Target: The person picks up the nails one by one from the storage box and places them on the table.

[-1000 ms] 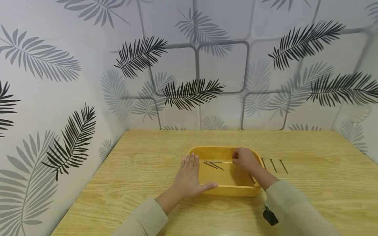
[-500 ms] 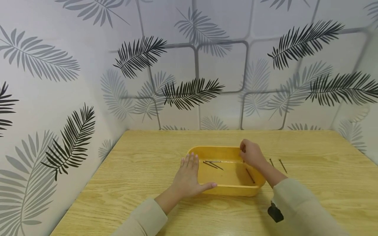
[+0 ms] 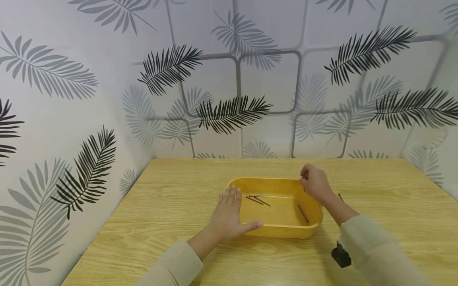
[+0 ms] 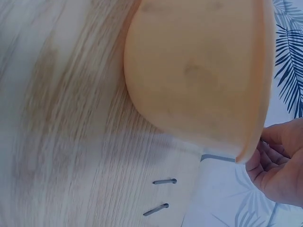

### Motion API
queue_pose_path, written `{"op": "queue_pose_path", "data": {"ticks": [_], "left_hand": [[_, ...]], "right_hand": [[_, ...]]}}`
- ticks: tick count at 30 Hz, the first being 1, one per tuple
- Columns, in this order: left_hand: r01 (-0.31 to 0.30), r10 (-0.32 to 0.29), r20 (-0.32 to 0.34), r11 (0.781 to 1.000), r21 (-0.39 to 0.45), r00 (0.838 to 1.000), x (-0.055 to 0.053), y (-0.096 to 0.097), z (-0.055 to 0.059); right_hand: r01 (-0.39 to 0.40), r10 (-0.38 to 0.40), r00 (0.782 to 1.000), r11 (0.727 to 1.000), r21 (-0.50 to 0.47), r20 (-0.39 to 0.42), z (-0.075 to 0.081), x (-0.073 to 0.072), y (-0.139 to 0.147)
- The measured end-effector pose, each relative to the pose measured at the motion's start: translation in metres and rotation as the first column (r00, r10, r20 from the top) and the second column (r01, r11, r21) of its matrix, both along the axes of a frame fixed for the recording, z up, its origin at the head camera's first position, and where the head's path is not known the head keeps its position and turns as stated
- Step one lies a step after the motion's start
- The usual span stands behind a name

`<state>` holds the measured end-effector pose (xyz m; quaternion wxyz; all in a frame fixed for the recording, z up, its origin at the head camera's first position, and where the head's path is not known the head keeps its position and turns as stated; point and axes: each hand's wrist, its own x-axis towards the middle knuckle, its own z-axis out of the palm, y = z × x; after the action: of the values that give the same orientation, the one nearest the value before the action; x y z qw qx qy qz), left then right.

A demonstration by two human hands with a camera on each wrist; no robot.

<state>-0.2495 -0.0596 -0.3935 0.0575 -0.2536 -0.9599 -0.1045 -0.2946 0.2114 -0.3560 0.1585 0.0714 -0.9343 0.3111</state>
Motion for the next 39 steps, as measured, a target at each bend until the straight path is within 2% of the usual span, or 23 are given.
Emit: {"op": "queue_pose_path", "data": {"ticks": [9,16,25,34,39], "left_hand": [[0.003,-0.003,0.004,1.0,-0.003,1.0,-0.001,0.0,0.0],[0.003,-0.003,0.002,1.0,-0.005,1.0,-0.001,0.0,0.0],[0.01,-0.01,-0.002,1.0,0.0,1.0,0.0,0.0,0.001],[0.007,-0.007,0.001,1.0,0.001,1.0,0.0,-0.001,0.001],[0.009,-0.009,0.008,1.0,0.005,1.0,0.0,-0.001,0.0]], "right_hand": [[0.08,-0.08,0.997,0.997,-0.007,-0.001,0.002,0.005,0.013],[0.08,-0.08,0.996,0.997,0.004,-0.029,0.0,0.008,0.027],[0.081,-0.081,0.997,0.997,0.011,-0.005,-0.002,0.013,0.045],[0.095,-0.093,0.995,0.994,0.046,-0.042,-0.01,0.014,0.066],[0.092,-0.091,0.996,0.994,0.056,-0.02,-0.014,0.014,0.076]]}}
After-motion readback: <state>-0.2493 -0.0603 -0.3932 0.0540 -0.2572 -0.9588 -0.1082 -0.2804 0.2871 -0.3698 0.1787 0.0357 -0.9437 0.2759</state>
